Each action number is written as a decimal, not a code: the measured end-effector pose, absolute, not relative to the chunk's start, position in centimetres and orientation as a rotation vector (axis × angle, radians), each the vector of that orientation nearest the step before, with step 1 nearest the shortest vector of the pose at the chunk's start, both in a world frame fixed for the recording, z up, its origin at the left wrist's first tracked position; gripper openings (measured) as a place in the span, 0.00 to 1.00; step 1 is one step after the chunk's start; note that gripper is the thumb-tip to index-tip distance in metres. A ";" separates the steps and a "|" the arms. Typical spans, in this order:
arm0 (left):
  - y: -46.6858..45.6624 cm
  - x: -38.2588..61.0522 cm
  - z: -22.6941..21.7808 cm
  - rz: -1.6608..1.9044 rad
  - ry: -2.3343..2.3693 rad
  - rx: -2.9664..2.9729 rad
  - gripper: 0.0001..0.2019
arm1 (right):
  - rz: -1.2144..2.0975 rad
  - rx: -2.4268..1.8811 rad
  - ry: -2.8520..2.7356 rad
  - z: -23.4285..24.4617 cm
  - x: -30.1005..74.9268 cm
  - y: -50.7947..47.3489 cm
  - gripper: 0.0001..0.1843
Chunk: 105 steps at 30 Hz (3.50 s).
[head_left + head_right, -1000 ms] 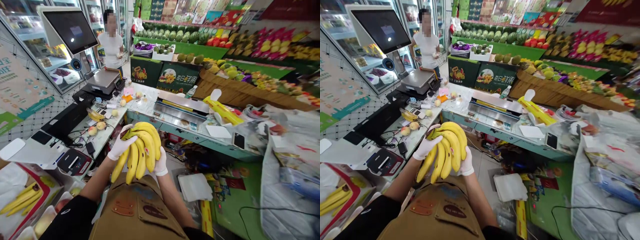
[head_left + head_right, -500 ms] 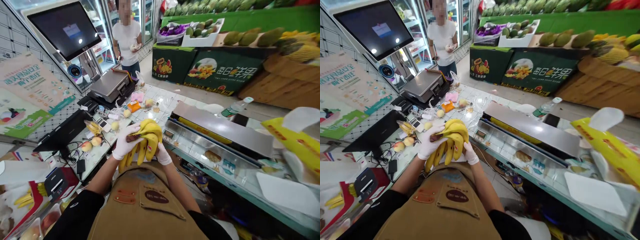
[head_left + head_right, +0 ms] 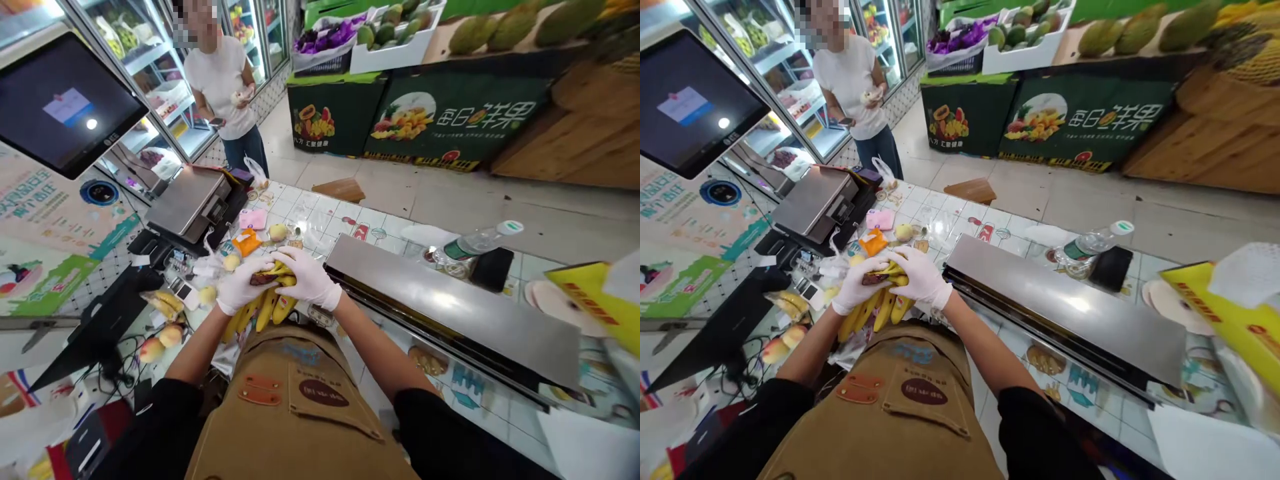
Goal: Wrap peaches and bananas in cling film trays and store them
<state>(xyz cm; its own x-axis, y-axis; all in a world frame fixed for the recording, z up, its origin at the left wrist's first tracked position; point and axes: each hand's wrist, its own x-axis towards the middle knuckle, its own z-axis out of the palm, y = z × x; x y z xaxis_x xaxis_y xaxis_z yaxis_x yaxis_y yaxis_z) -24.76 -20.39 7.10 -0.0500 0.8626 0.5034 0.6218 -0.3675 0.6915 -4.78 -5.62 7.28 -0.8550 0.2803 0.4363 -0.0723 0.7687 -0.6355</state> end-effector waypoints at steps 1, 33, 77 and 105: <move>-19.4 -25.2 6.4 1.352 1.597 1.976 0.17 | 0.904 -0.184 -2.460 6.8 -5.5 -4.9 0.46; -6.3 -31.2 -9.1 1.402 1.492 1.567 0.15 | 0.511 -1.289 -3.160 2.6 -15.3 1.1 0.27; -3.6 -32.6 -9.8 1.327 1.530 1.592 0.15 | 0.521 -0.909 -3.157 0.1 -15.1 3.6 0.21; -2.2 -31.8 -8.9 1.298 1.734 1.507 0.16 | 0.504 -1.187 -3.269 2.8 -17.3 3.9 0.22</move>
